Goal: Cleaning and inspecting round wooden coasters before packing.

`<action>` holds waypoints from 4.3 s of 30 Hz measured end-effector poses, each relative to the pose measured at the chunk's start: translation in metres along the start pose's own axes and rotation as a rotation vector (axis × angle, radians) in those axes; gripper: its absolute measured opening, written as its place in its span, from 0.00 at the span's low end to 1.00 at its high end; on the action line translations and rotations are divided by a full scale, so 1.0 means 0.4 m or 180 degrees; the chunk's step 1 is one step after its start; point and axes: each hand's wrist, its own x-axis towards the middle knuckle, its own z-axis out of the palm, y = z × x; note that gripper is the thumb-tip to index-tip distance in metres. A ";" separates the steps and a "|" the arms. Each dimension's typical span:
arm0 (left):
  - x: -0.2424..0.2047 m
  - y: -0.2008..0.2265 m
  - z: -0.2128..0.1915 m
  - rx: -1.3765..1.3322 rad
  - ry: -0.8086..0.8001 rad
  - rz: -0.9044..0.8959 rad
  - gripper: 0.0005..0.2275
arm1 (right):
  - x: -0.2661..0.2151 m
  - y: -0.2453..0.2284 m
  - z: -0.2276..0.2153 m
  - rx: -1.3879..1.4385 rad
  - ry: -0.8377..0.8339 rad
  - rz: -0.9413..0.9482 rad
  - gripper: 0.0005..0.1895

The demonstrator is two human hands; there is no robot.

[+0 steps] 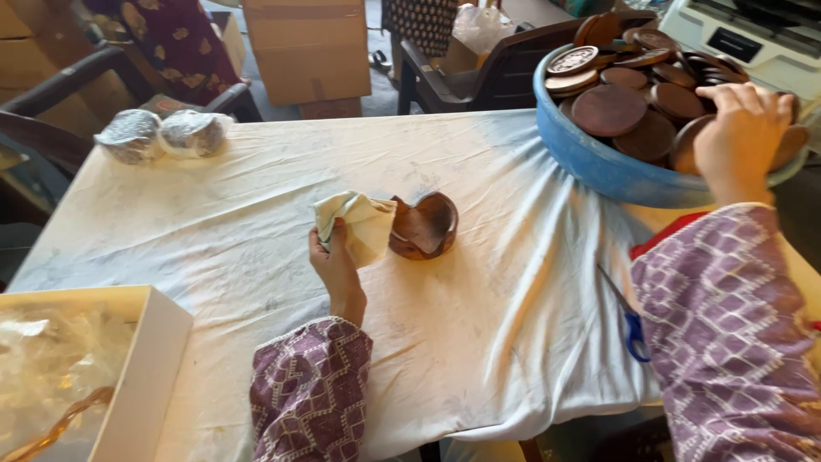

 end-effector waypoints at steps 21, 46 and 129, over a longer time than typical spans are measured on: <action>-0.016 -0.015 0.000 0.0065 -0.0084 0.0019 0.12 | -0.057 -0.345 -0.293 0.0489 -0.0817 -0.1021 0.12; 0.022 -0.042 -0.025 0.0042 0.0117 0.0319 0.08 | -0.289 -0.802 0.034 0.1322 -0.0498 -0.2130 0.16; 0.019 -0.119 -0.059 -0.0012 0.0046 -0.0531 0.07 | -0.043 0.136 -0.198 0.0227 -0.0553 0.0608 0.25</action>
